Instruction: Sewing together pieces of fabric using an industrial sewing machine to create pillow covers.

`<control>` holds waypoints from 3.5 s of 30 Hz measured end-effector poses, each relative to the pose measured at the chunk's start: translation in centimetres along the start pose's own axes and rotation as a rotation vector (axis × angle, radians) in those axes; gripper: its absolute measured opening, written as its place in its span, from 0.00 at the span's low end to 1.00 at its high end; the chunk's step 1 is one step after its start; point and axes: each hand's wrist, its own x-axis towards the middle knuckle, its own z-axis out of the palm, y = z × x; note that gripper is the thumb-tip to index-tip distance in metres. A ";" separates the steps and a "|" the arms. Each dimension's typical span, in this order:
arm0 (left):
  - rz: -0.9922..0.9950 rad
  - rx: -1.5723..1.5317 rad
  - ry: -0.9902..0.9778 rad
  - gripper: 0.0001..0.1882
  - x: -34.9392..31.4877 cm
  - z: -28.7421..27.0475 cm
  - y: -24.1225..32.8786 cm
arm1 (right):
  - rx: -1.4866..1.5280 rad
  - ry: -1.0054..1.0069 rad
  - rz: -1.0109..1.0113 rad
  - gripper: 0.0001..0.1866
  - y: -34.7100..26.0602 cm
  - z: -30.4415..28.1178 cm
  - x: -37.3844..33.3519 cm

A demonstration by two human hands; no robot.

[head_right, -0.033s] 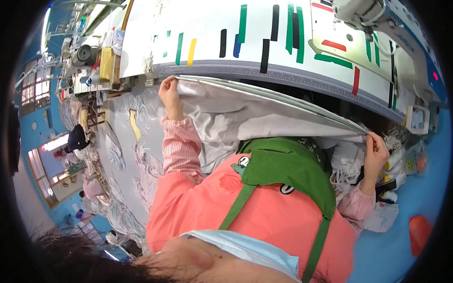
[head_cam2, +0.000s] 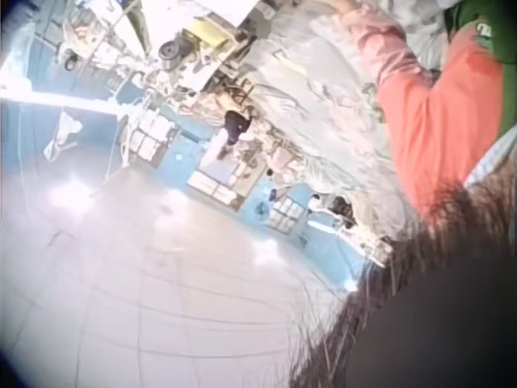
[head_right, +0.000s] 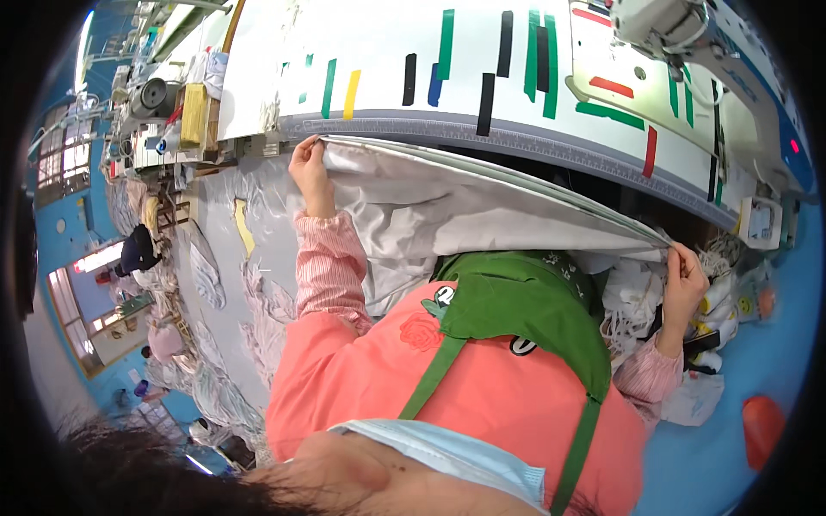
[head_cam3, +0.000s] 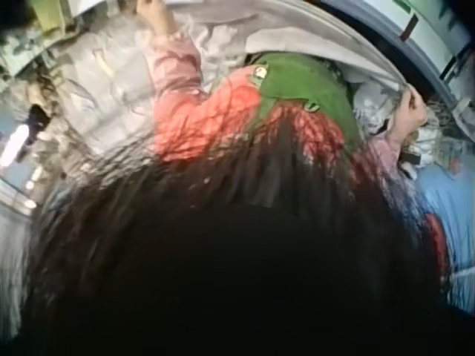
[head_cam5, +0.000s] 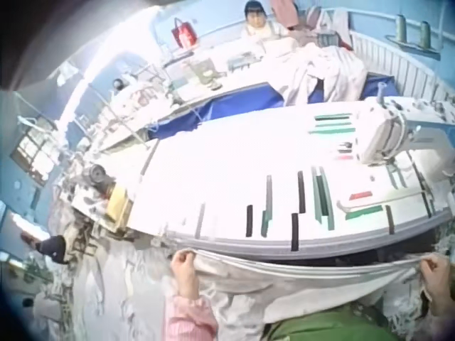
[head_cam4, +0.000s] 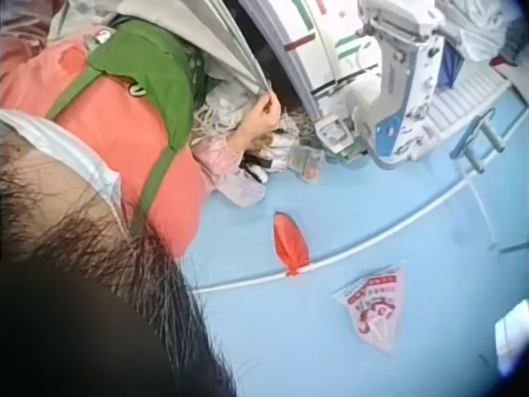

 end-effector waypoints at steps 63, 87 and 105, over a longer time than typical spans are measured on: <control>-0.223 0.251 -0.046 0.09 2.4 -0.9 2.2 | 0.187 -0.252 -0.053 0.10 -0.8 3.7 6.4; -0.179 0.300 -0.026 0.09 3.5 -2.6 0.7 | 0.060 0.222 -0.051 0.06 -1.6 8.3 5.6; 0.607 0.256 -1.373 0.13 -26.1 26.8 6.0 | 0.375 -0.079 -0.113 0.06 -5.5 5.7 -1.1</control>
